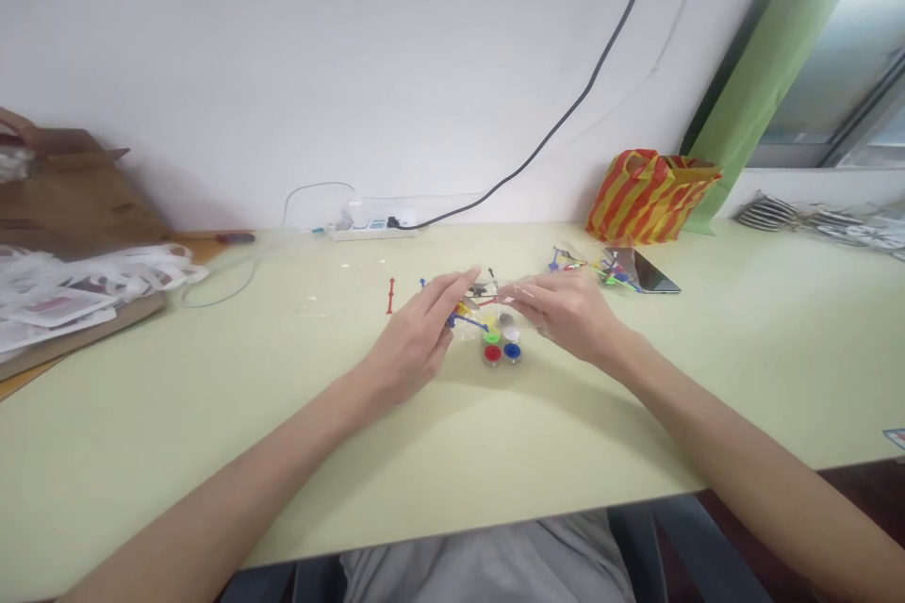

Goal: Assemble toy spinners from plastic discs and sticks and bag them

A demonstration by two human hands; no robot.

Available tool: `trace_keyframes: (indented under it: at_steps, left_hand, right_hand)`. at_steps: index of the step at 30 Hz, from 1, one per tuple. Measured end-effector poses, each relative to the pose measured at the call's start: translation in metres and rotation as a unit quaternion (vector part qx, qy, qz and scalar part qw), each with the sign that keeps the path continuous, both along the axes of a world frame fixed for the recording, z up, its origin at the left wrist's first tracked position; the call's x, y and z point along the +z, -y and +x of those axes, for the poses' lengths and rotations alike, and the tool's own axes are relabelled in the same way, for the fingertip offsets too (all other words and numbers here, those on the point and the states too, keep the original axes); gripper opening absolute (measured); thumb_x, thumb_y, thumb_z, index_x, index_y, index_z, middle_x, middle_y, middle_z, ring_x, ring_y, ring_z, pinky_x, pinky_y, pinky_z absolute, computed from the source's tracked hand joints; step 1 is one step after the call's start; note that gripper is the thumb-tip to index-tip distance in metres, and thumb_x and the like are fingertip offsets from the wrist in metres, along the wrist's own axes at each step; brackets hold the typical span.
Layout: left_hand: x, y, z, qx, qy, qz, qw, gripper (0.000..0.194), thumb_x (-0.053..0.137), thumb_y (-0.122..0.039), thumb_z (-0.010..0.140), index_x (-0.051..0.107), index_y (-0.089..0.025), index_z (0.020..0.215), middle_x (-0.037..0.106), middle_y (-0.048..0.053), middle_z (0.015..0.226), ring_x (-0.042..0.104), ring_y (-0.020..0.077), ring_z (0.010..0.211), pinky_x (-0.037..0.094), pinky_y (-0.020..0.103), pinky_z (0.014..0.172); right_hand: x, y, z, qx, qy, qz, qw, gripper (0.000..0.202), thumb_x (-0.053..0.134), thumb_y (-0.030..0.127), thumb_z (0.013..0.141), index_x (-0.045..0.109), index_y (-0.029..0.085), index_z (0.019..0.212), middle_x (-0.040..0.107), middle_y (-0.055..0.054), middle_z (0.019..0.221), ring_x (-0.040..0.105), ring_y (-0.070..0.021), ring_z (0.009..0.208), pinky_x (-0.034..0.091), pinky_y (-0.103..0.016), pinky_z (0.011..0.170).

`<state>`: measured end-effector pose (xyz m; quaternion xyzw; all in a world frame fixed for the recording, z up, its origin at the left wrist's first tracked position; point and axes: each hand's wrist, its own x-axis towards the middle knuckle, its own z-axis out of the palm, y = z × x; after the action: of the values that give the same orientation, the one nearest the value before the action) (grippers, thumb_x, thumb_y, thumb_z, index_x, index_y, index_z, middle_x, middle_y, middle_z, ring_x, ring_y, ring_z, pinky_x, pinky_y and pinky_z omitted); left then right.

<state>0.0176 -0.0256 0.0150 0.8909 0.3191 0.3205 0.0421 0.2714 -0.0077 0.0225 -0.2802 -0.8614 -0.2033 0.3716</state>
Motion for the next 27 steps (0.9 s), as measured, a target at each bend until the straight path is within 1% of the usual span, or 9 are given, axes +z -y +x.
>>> trace_keyframes:
  at_steps: [4, 9, 13, 15, 18, 21, 23, 25, 27]
  left_hand:
    - [-0.003, -0.003, -0.002, -0.006, -0.016, 0.003, 1.000, 0.083, 0.036, 0.004, 0.091, 0.024, -0.035, 0.162, 0.043, 0.007, 0.156, 0.049, 0.0228, 0.139, 0.047, 0.040, 0.113]
    - [-0.008, -0.006, -0.001, -0.012, -0.037, 0.027, 0.999, 0.085, 0.048, 0.001, 0.089, 0.026, -0.037, 0.162, 0.044, 0.009, 0.156, 0.049, 0.0270, 0.141, 0.051, 0.043, 0.109]
    - [-0.007, -0.006, 0.001, -0.022, 0.007, 0.057, 0.998, 0.081, 0.054, -0.002, 0.090, 0.029, -0.035, 0.160, 0.052, 0.008, 0.150, 0.056, 0.0245, 0.135, 0.053, 0.038, 0.106]
    - [-0.007, -0.007, 0.000, -0.008, 0.031, 0.079, 0.996, 0.072, 0.051, -0.005, 0.094, 0.033, -0.033, 0.158, 0.057, 0.008, 0.145, 0.062, 0.0218, 0.127, 0.053, 0.036, 0.105]
    - [-0.007, -0.012, -0.006, 0.040, 0.047, 0.080, 0.995, 0.061, 0.051, -0.011, 0.097, 0.040, -0.030, 0.154, 0.064, 0.006, 0.140, 0.067, 0.0202, 0.119, 0.053, 0.036, 0.104]
    - [-0.009, -0.019, -0.013, 0.096, 0.047, 0.051, 0.993, 0.056, 0.051, -0.017, 0.096, 0.045, -0.027, 0.151, 0.066, 0.005, 0.139, 0.069, 0.0214, 0.117, 0.055, 0.037, 0.102]
    - [-0.010, -0.023, -0.015, 0.122, 0.047, 0.039, 0.991, 0.053, 0.050, -0.020, 0.097, 0.048, -0.026, 0.150, 0.068, 0.005, 0.138, 0.070, 0.0216, 0.115, 0.056, 0.037, 0.100]
    - [-0.011, -0.024, -0.016, 0.135, 0.047, 0.038, 0.989, 0.051, 0.048, -0.021, 0.097, 0.050, -0.026, 0.148, 0.068, 0.005, 0.138, 0.069, 0.0219, 0.116, 0.056, 0.037, 0.099]
    - [-0.010, -0.025, -0.015, 0.137, 0.047, 0.045, 0.989, 0.050, 0.047, -0.021, 0.097, 0.051, -0.026, 0.146, 0.067, 0.005, 0.140, 0.067, 0.0225, 0.120, 0.054, 0.038, 0.102]
  right_hand:
    - [-0.006, -0.001, -0.002, 0.022, 0.000, -0.026, 0.999, 0.024, 0.051, 0.020, 0.104, 0.074, 0.021, 0.100, 0.078, -0.005, 0.083, 0.065, -0.0117, 0.065, 0.037, -0.023, 0.057]
    - [-0.007, 0.007, -0.012, 0.037, -0.030, 0.005, 0.999, 0.024, 0.052, 0.008, 0.100, 0.073, 0.020, 0.097, 0.080, 0.000, 0.085, 0.066, -0.0079, 0.062, 0.032, -0.024, 0.052]
    - [-0.003, 0.014, -0.019, 0.050, -0.039, 0.016, 0.998, 0.018, 0.056, 0.018, 0.103, 0.072, 0.019, 0.109, 0.081, -0.003, 0.094, 0.070, -0.0092, 0.069, 0.035, -0.024, 0.053]
    - [0.002, 0.016, -0.017, 0.039, -0.038, 0.006, 0.999, 0.021, 0.056, 0.026, 0.105, 0.071, 0.020, 0.118, 0.081, -0.004, 0.100, 0.070, -0.0100, 0.070, 0.037, -0.024, 0.054]
    - [0.016, 0.014, -0.006, 0.016, -0.082, -0.028, 0.996, 0.027, 0.050, 0.030, 0.107, 0.070, 0.022, 0.124, 0.079, -0.005, 0.107, 0.070, -0.0117, 0.075, 0.043, -0.024, 0.060]
    - [0.035, 0.008, 0.016, -0.068, -0.120, -0.097, 0.986, 0.032, 0.044, 0.032, 0.107, 0.072, 0.021, 0.118, 0.077, -0.008, 0.104, 0.069, -0.0162, 0.080, 0.046, -0.028, 0.068]
    - [0.045, 0.002, 0.035, -0.161, -0.047, -0.216, 0.962, 0.029, 0.047, 0.035, 0.103, 0.074, 0.022, 0.105, 0.075, -0.007, 0.097, 0.067, -0.0189, 0.079, 0.045, -0.030, 0.067]
    - [0.048, -0.007, 0.054, -0.228, 0.066, -0.376, 0.896, 0.020, 0.059, 0.035, 0.095, 0.074, 0.022, 0.095, 0.073, -0.006, 0.091, 0.064, -0.0194, 0.074, 0.044, -0.029, 0.062]
    - [0.043, -0.018, 0.068, -0.251, 0.137, -0.490, 0.824, 0.016, 0.070, 0.034, 0.085, 0.074, 0.021, 0.094, 0.072, -0.006, 0.090, 0.063, -0.0190, 0.072, 0.043, -0.028, 0.058]
